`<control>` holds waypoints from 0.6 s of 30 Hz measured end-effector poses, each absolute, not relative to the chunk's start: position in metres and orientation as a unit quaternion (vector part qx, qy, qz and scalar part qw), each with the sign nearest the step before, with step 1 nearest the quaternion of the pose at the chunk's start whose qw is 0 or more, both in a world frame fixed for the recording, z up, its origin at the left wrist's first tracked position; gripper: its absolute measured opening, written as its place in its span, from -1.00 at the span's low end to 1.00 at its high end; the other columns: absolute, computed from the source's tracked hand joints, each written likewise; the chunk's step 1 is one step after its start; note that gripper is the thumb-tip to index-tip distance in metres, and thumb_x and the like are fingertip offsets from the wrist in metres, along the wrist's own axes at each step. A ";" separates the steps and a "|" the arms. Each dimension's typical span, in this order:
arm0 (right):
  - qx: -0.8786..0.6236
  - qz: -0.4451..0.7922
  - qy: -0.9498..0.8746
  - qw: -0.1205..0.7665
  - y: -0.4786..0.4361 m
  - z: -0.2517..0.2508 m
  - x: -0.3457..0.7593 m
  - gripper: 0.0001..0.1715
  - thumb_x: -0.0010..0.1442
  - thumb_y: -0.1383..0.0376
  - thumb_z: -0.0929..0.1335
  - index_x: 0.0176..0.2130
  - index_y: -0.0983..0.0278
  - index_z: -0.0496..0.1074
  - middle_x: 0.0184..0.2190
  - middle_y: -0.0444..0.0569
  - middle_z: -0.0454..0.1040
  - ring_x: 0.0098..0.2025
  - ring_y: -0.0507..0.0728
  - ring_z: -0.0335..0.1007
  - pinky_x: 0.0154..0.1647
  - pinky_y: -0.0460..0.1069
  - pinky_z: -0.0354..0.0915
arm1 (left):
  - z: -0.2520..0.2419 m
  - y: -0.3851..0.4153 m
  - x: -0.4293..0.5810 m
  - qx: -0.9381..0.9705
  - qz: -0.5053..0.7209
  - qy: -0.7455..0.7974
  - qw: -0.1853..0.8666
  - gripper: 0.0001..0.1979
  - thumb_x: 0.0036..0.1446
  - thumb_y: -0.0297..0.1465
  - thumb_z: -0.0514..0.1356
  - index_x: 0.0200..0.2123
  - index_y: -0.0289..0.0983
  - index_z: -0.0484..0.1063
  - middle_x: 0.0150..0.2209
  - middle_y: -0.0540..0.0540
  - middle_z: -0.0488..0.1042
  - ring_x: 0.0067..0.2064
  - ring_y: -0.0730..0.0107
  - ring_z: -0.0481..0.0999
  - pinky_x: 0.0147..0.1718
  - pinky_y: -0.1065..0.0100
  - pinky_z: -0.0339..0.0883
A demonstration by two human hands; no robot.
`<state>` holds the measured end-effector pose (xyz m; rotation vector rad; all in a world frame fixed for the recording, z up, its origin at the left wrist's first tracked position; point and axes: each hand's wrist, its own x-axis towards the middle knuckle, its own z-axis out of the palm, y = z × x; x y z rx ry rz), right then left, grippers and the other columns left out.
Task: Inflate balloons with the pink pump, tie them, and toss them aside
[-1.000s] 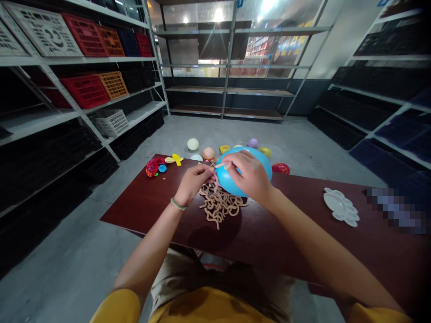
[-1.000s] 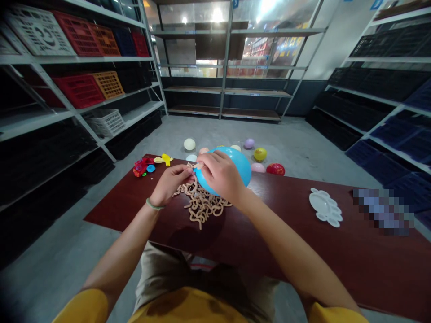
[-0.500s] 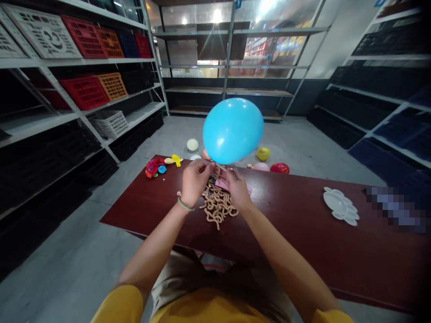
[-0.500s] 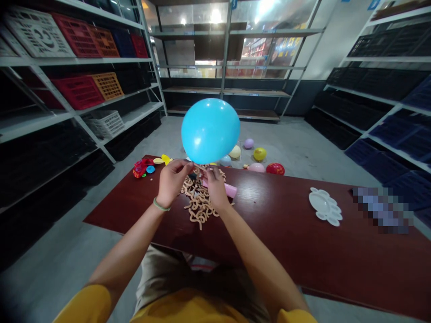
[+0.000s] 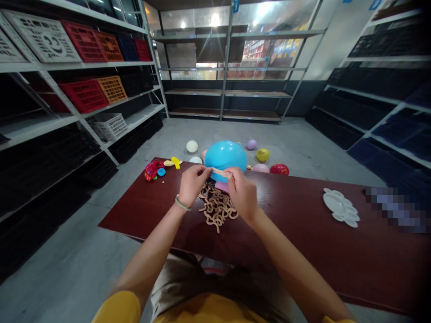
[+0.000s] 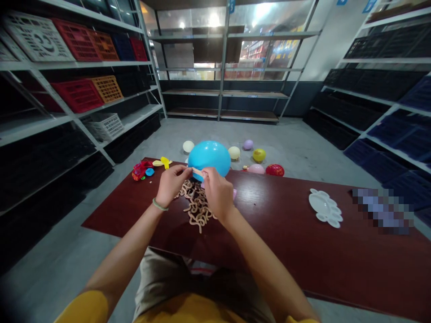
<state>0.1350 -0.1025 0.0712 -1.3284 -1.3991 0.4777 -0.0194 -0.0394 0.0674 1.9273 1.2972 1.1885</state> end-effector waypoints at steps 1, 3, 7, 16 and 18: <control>-0.569 0.085 -0.655 0.491 -0.103 0.080 0.144 -0.70 0.35 0.14 0.21 -0.16 0.23 0.44 -0.25 -0.01 0.55 -0.25 0.12 0.43 -0.28 -0.04 0.20 | 0.067 -0.040 -0.017 0.709 0.428 0.473 0.301 -0.72 0.20 -0.21 0.17 -0.38 -0.26 0.56 -0.40 -0.06 0.59 -0.33 0.33 0.53 -0.32 0.38 0.32; -0.559 -0.063 -0.718 0.409 -0.099 0.098 0.162 -0.62 0.40 0.18 0.14 -0.15 0.26 0.47 -0.24 0.03 0.58 -0.24 0.14 0.46 -0.26 -0.02 0.20 | 0.067 -0.042 -0.010 0.697 0.412 0.446 0.381 -0.71 0.20 -0.18 0.16 -0.39 -0.26 0.54 -0.43 -0.05 0.58 -0.37 0.33 0.55 -0.36 0.39 0.34; -0.565 -0.137 -0.748 0.320 -0.086 0.122 0.188 -0.60 0.41 0.19 0.14 -0.11 0.25 0.49 -0.28 0.01 0.60 -0.27 0.16 0.49 -0.31 -0.02 0.18 | 0.073 -0.051 -0.002 0.672 0.423 0.397 0.460 -0.73 0.19 -0.18 0.17 -0.34 -0.25 0.54 -0.44 -0.07 0.58 -0.40 0.31 0.57 -0.38 0.37 0.40; -0.600 -0.027 -0.718 0.352 -0.084 0.113 0.201 -0.64 0.37 0.19 0.17 -0.12 0.24 0.48 -0.30 0.02 0.58 -0.27 0.18 0.48 -0.28 0.00 0.24 | 0.087 -0.057 -0.004 0.580 0.544 0.387 0.467 -0.78 0.12 -0.24 0.25 -0.28 -0.26 0.57 -0.37 -0.10 0.61 -0.36 0.31 0.59 -0.29 0.31 0.47; -0.588 -0.012 -0.716 0.375 -0.083 0.107 0.201 -0.64 0.34 0.16 0.20 -0.15 0.27 0.50 -0.34 0.07 0.57 -0.28 0.21 0.46 -0.27 0.03 0.27 | 0.090 -0.056 -0.003 0.560 0.556 0.367 0.493 -0.81 0.09 -0.27 0.26 -0.34 -0.28 0.55 -0.39 -0.09 0.59 -0.38 0.32 0.56 -0.30 0.30 0.48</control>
